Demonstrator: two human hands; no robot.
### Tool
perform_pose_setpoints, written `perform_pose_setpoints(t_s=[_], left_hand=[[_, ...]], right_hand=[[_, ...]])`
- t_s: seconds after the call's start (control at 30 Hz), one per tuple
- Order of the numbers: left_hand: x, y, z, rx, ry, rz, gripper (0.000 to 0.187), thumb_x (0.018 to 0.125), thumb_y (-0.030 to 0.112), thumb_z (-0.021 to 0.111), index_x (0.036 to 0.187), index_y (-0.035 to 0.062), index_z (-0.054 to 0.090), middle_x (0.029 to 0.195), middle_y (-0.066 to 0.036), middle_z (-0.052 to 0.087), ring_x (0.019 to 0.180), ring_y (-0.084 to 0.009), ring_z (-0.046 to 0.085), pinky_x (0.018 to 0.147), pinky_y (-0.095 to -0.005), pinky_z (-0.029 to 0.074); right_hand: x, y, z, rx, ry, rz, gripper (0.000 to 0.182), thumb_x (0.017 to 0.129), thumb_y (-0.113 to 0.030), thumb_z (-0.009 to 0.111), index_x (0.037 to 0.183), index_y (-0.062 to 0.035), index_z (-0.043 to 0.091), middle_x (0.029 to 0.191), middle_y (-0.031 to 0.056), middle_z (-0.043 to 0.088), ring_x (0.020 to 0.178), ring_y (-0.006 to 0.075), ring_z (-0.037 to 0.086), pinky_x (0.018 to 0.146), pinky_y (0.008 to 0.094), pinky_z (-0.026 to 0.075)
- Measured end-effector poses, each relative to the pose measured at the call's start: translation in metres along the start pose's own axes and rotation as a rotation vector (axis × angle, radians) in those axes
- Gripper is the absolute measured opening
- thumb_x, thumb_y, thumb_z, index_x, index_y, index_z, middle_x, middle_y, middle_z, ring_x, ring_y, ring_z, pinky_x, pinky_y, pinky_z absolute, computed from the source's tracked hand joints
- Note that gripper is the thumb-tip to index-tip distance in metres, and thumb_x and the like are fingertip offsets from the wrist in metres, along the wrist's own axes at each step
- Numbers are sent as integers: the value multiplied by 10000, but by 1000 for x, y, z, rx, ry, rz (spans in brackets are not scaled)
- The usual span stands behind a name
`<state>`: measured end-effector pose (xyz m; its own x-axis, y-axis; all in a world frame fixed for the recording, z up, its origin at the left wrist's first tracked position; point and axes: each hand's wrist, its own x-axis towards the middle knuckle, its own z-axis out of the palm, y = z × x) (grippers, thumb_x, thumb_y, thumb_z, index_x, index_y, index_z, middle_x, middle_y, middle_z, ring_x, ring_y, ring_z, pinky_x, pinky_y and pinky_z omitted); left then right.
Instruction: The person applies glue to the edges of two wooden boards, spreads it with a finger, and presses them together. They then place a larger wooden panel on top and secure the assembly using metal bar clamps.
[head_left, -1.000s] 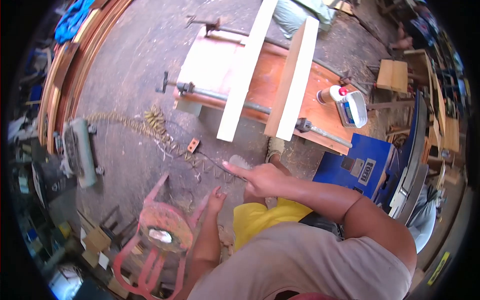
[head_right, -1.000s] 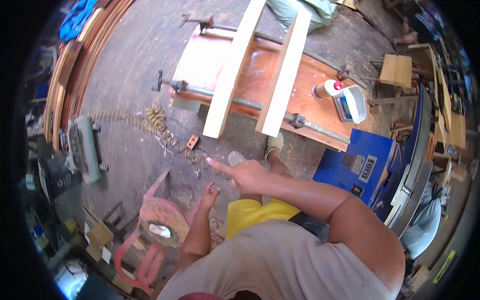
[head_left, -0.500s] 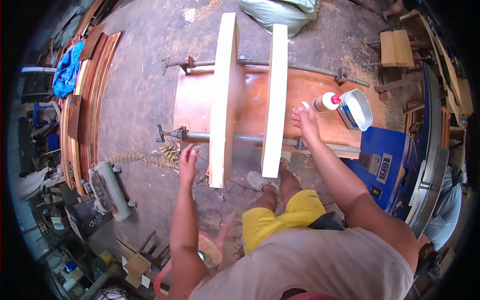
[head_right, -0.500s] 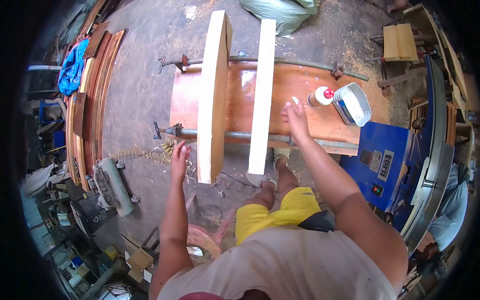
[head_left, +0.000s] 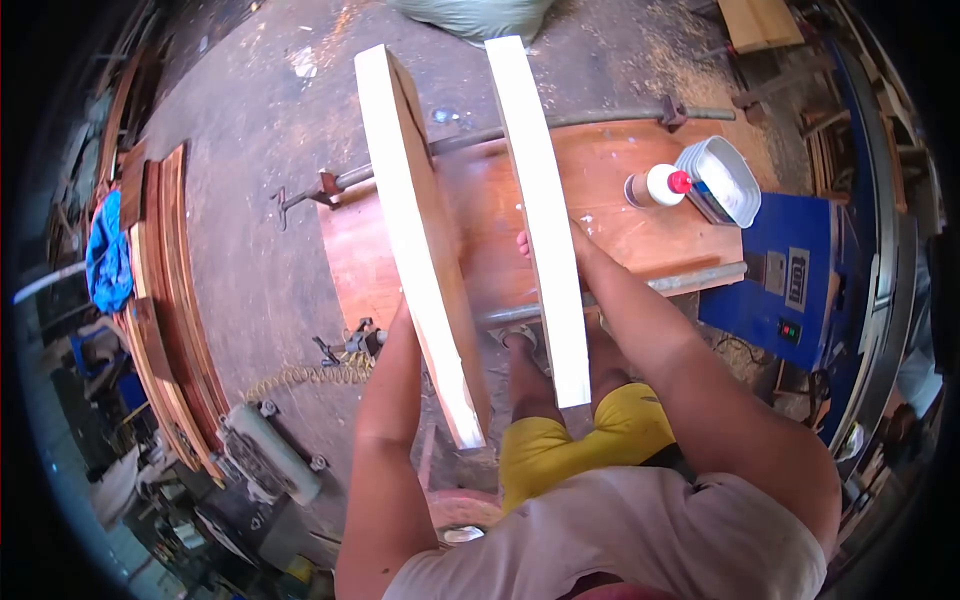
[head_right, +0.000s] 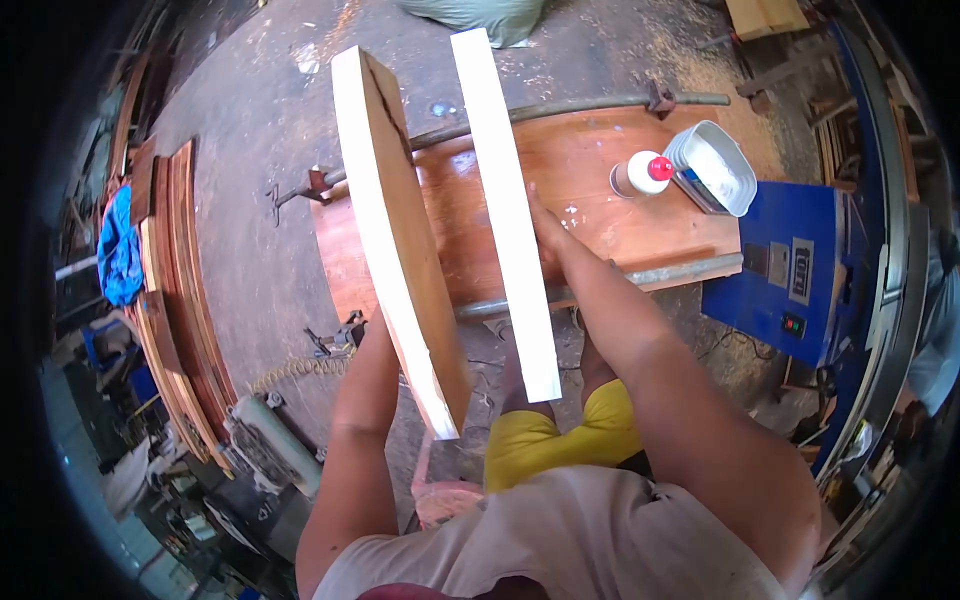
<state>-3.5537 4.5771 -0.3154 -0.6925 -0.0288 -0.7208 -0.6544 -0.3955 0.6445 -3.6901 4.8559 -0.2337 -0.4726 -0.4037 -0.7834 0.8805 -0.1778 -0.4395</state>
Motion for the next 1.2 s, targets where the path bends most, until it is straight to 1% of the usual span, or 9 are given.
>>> perform_pose_setpoints(t_s=[0.17,0.23,0.27,0.37,0.67,0.73,0.87,0.97,1.2], left_hand=[[48,-7,7,-89,-224,-55,618,1006,544,356,1316,30,504,1136,-105,634,1011,-189,620,823,-346,524],[49,-11,-1,-150,-284,-64,620,1002,547,361,1313,31,507,1135,-106,634,1009,-189,622,820,-348,526],[49,-17,-11,-186,-308,-63,620,1001,549,363,1312,32,508,1134,-106,634,1008,-189,622,818,-349,527],[49,-26,-29,-304,-395,-46,623,996,554,370,1309,35,512,1132,-106,635,1004,-189,624,814,-352,531],[31,-19,-20,-575,-682,-49,628,984,569,387,1299,43,523,1125,-108,635,995,-190,630,802,-361,539],[-29,65,41,-191,119,-70,726,984,633,282,1327,28,489,1120,-123,644,922,-224,666,732,-346,587],[-21,50,12,-175,53,-40,809,943,707,256,1399,65,442,1223,-112,610,1102,-216,608,905,-372,529],[-31,63,8,-125,210,-41,777,977,642,292,1390,0,437,1264,-146,600,1109,-237,615,948,-374,508],[-32,87,-20,135,451,-23,704,993,564,400,1285,-59,546,1197,-166,644,1087,-243,620,900,-353,502]], right_hand=[[39,20,-26,150,-173,-12,457,931,-351,573,1274,-50,543,844,114,623,741,233,628,682,322,541],[67,38,-47,-158,-327,-137,668,947,-632,412,1237,-51,573,947,78,619,794,188,596,651,347,532],[100,46,-70,65,-734,112,545,936,-498,490,1213,-32,544,820,115,591,703,242,596,624,360,519],[97,57,-76,320,-567,314,525,938,-443,480,1230,-7,507,769,145,582,635,281,587,577,368,499],[57,27,-100,221,-568,-112,510,855,-493,605,1017,-14,545,852,125,602,813,244,604,747,339,510],[61,32,-102,149,-485,-127,532,881,-504,552,1077,-9,558,811,135,599,762,245,595,691,329,503],[26,3,-48,104,139,-181,668,976,-621,359,1239,-47,580,898,58,641,774,153,616,662,302,532],[19,0,-40,47,126,-188,805,928,-691,385,1318,0,520,1183,118,627,1052,192,623,860,317,542],[18,-4,-41,-133,197,-274,848,933,-665,427,1368,62,451,1288,174,575,1190,239,557,977,342,471]])
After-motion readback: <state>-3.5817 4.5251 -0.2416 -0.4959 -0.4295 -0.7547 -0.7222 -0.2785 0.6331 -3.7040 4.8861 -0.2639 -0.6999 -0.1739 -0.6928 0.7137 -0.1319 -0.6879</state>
